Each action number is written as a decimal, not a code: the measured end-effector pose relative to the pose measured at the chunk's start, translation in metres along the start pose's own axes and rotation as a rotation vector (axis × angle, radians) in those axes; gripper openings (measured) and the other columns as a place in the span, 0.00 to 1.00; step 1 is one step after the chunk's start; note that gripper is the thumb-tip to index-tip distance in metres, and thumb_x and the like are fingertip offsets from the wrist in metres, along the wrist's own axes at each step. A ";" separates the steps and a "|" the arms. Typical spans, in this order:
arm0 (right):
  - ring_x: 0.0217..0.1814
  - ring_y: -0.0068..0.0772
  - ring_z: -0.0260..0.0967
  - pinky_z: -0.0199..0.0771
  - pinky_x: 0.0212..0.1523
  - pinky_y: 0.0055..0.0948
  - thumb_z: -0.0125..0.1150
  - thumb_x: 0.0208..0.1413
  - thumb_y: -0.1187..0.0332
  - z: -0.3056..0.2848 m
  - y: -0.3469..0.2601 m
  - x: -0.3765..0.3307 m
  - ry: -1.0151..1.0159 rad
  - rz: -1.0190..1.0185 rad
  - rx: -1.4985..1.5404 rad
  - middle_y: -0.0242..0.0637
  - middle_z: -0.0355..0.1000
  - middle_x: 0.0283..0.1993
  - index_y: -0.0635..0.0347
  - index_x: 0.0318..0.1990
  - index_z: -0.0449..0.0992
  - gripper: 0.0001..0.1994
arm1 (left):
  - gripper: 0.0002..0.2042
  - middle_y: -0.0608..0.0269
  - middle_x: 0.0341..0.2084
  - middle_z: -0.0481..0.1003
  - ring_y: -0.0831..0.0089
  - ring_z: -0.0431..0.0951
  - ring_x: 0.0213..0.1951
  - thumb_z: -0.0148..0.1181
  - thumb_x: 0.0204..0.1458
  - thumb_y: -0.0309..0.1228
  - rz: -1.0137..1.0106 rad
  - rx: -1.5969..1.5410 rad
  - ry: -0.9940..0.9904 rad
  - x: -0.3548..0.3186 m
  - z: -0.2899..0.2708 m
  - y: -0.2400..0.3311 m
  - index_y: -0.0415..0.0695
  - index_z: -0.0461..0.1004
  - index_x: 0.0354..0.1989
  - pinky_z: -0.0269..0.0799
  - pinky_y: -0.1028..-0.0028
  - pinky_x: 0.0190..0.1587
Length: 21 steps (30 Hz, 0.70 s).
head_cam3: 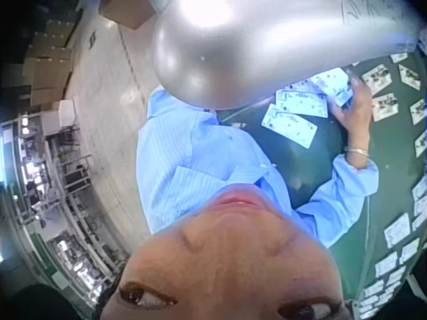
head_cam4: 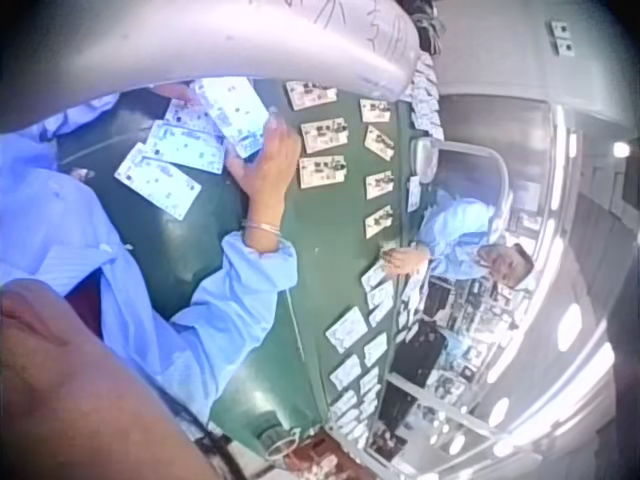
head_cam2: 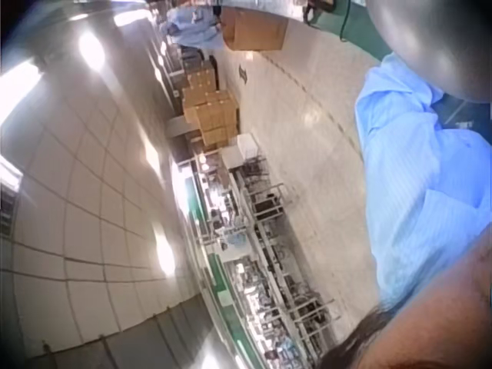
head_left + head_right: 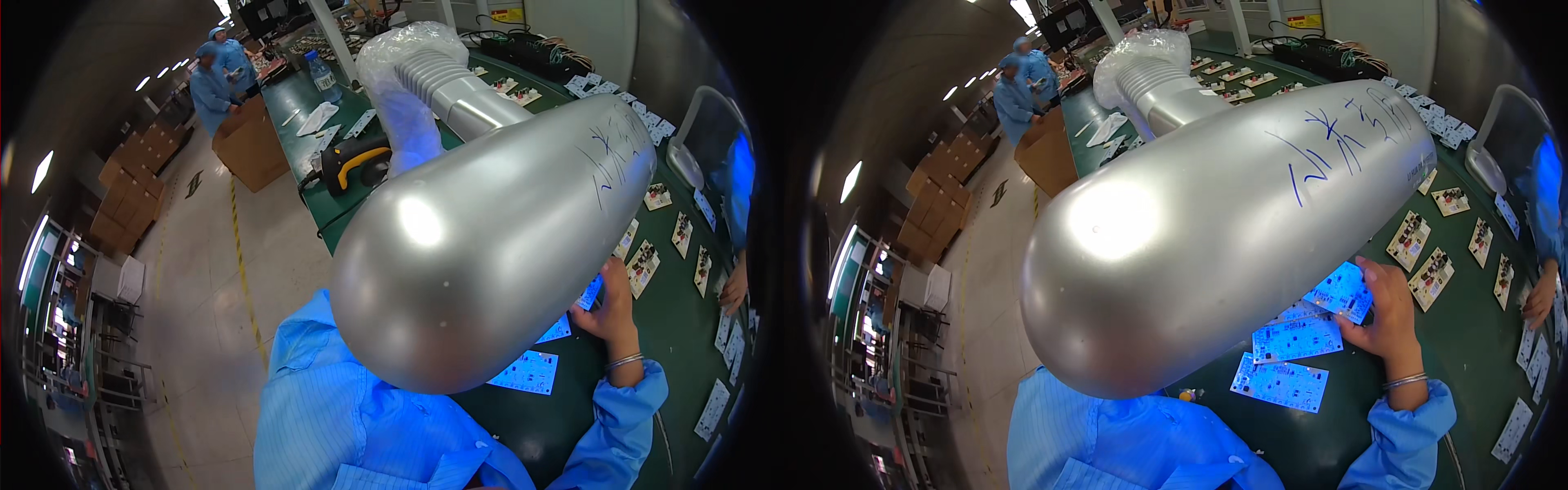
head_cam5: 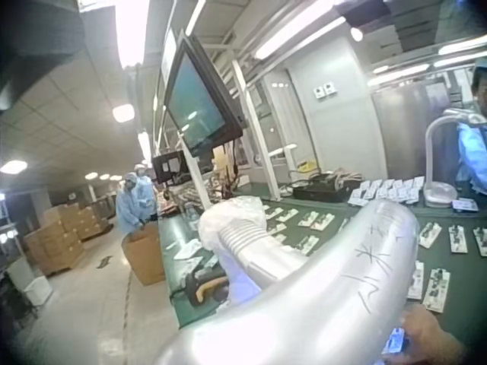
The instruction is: The recorder is inspecting printed circuit boards under a specialized light and comparing them to sheets of labels.
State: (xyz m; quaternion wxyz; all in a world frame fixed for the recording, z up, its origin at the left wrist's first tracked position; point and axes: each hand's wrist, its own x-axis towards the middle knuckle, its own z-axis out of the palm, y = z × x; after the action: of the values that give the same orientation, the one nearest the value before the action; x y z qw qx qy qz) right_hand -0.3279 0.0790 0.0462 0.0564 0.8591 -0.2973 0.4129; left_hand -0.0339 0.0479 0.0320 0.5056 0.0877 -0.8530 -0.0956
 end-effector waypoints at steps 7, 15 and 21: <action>0.44 0.48 0.61 0.60 0.45 0.39 0.67 0.30 0.60 0.002 0.000 -0.004 0.094 0.154 -0.067 0.46 0.64 0.45 0.61 0.52 0.57 0.38 | 0.35 0.48 0.46 0.64 0.54 0.65 0.46 0.60 0.37 0.40 0.019 0.008 -0.031 0.007 0.004 -0.002 0.43 0.52 0.55 0.59 0.60 0.48; 0.48 0.47 0.60 0.60 0.47 0.38 0.67 0.33 0.61 0.007 -0.002 0.002 0.114 0.177 -0.013 0.44 0.62 0.50 0.61 0.52 0.57 0.36 | 0.37 0.47 0.44 0.65 0.55 0.66 0.45 0.62 0.35 0.37 0.028 0.053 -0.088 0.016 0.021 -0.019 0.44 0.49 0.56 0.60 0.60 0.47; 0.47 0.47 0.61 0.61 0.47 0.38 0.66 0.35 0.62 0.004 0.003 -0.008 0.126 0.162 0.020 0.43 0.62 0.51 0.59 0.54 0.55 0.37 | 0.40 0.47 0.44 0.66 0.56 0.66 0.45 0.64 0.34 0.35 0.082 0.028 -0.105 0.021 0.032 -0.031 0.45 0.48 0.56 0.60 0.60 0.46</action>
State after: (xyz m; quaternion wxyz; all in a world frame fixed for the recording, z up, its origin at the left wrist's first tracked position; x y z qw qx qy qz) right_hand -0.3308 0.0785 0.0374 0.0328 0.8052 -0.3574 0.4721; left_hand -0.0707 0.0147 0.0269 0.4625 0.0544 -0.8824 -0.0674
